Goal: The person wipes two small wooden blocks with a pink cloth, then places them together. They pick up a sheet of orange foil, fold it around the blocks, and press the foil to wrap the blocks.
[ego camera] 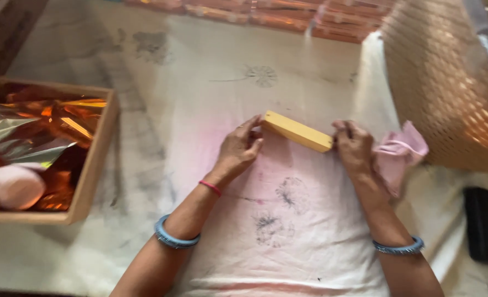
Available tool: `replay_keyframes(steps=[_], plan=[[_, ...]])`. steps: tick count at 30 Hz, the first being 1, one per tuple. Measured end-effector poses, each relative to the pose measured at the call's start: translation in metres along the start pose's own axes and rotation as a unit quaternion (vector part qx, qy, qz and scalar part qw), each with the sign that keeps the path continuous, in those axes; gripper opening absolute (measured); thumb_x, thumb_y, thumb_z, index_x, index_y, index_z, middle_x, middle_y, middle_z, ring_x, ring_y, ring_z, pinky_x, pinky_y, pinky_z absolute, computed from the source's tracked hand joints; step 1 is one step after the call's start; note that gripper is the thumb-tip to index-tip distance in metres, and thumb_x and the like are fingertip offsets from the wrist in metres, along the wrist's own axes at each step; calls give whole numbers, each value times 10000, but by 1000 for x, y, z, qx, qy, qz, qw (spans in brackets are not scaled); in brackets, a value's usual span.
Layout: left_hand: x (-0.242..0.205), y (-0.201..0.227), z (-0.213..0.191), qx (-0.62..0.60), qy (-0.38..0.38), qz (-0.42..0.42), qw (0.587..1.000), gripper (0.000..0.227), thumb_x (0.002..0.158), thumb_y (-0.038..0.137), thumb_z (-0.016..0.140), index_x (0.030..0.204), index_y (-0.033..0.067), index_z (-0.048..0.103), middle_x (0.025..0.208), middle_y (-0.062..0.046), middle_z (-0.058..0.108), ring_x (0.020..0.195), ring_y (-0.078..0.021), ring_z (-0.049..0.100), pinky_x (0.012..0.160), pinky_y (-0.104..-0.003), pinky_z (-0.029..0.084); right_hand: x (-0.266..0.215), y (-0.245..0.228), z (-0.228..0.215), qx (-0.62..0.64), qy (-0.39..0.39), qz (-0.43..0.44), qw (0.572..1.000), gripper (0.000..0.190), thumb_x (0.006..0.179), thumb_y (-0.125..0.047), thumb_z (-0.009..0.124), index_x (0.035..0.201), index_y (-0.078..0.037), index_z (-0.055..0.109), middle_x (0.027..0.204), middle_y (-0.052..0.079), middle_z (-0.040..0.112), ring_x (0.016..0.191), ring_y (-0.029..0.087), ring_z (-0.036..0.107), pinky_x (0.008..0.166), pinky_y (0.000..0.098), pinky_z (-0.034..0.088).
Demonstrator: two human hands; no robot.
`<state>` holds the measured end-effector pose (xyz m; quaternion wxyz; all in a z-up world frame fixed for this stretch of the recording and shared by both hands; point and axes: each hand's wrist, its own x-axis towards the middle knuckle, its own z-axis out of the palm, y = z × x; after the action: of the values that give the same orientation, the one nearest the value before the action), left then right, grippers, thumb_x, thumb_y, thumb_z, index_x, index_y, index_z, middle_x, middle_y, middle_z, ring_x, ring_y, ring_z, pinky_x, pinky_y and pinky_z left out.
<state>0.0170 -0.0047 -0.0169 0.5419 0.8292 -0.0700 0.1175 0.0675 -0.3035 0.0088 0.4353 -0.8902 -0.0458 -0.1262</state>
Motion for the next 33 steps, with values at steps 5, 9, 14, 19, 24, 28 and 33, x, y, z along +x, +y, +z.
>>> replay_keyframes(steps=[5,9,14,19,24,28,33], plan=[[-2,-10,7,4,36,7,999,497,921,112,683,1406,61,583,1209,-163,713,972,-245,749,846,-350,623,7,6,-6,60,-6,72,996,250,1120,-202,543,1138,-44,737,816,60,704,676,114,642,587,267,513],[-27,42,-50,38,12,-27,999,505,935,138,672,1426,75,573,1202,-164,705,959,-239,751,879,-353,601,9,16,4,-7,8,-25,1000,226,1124,-164,623,1078,10,760,805,91,699,697,145,630,630,295,503],[-54,84,-131,206,-38,114,971,500,928,150,695,1388,7,561,1359,-222,600,1116,-336,637,920,-418,546,25,27,4,40,-8,29,999,223,1144,-196,629,1112,-7,742,828,52,698,654,101,625,579,269,496],[-76,109,-259,317,44,135,938,399,960,159,690,1321,3,621,1305,-187,651,1190,-340,654,1030,-423,537,32,38,0,95,-41,30,994,287,1194,-219,613,1082,21,725,819,51,691,675,91,604,617,236,479],[-99,86,-342,433,46,-39,899,497,963,370,679,1302,11,626,1327,-198,635,1172,-377,623,1007,-485,490,31,41,-1,114,-65,33,991,282,1197,-215,613,1110,29,724,826,69,692,682,101,592,609,237,455],[-112,51,-355,482,-62,-180,855,600,870,490,707,1326,106,631,1430,-115,565,1337,-309,521,1121,-464,417,32,36,0,43,-68,18,997,256,1138,-203,651,1101,37,735,850,72,711,697,99,617,617,236,478],[-109,19,-354,504,-83,-204,835,834,772,560,778,1457,173,501,1577,-91,368,1441,-312,330,1135,-508,326,27,37,-1,-5,-44,4,999,239,1111,-193,701,1072,39,740,864,71,715,692,109,625,618,255,501]])
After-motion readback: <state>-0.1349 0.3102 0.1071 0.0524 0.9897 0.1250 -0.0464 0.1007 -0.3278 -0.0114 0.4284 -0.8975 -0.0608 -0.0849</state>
